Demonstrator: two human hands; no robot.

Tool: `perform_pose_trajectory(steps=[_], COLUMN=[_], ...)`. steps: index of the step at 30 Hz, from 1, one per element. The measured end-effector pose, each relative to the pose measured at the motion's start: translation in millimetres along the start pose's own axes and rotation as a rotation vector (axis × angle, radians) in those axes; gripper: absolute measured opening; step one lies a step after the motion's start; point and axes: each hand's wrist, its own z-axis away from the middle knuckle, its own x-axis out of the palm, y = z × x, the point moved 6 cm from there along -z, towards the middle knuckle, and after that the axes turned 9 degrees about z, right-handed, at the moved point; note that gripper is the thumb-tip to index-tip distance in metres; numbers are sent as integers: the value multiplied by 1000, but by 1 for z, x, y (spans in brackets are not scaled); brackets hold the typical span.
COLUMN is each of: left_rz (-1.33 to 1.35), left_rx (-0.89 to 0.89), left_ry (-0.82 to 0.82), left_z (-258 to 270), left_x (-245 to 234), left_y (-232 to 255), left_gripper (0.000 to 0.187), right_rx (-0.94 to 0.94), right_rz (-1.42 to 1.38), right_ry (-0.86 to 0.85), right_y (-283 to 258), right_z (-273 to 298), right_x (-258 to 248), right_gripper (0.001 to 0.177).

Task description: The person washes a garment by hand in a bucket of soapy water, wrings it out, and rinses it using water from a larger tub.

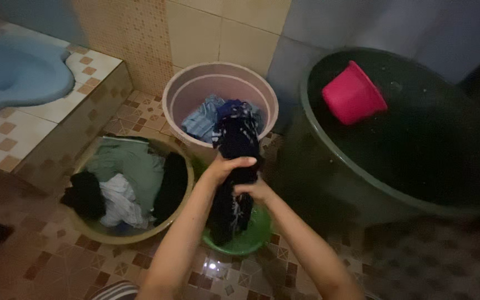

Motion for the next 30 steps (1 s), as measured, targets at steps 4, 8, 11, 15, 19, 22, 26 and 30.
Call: perform_pose_trajectory(steps=[4,8,11,15,19,22,26,30], left_rz=[169,546,659,388,-269,-464,-366,-358], left_rx=[-45,-354,-488,-339,-184,-131,-19,96], left_ry=[30,-99,-132,-521,-412,-392,-211,-54], left_z=[-10,11,24,33,34,41,34,29], left_x=[-42,-60,-66,-34,7,29,29,25], left_y=[2,-75,-107,-59,-9,-6,-46,-72], left_gripper=[67,72,75,90,95,92,86,79], right_rx=[204,28,-101,-91,-232,-387,-403,-391], right_rz=[-256,-96,-137,-66,170,510,546,633], right_ry=[-177,-117,-114,195,220,239,326,377], right_y=[-72,-186,-221,-218,-214,-222,-224,-235], right_z=[22,41,34,15,16,16,25,38], right_x=[13,17,20,-9,-12,-10,-4,10], right_gripper=[38,46,50,47,44,47,47,60])
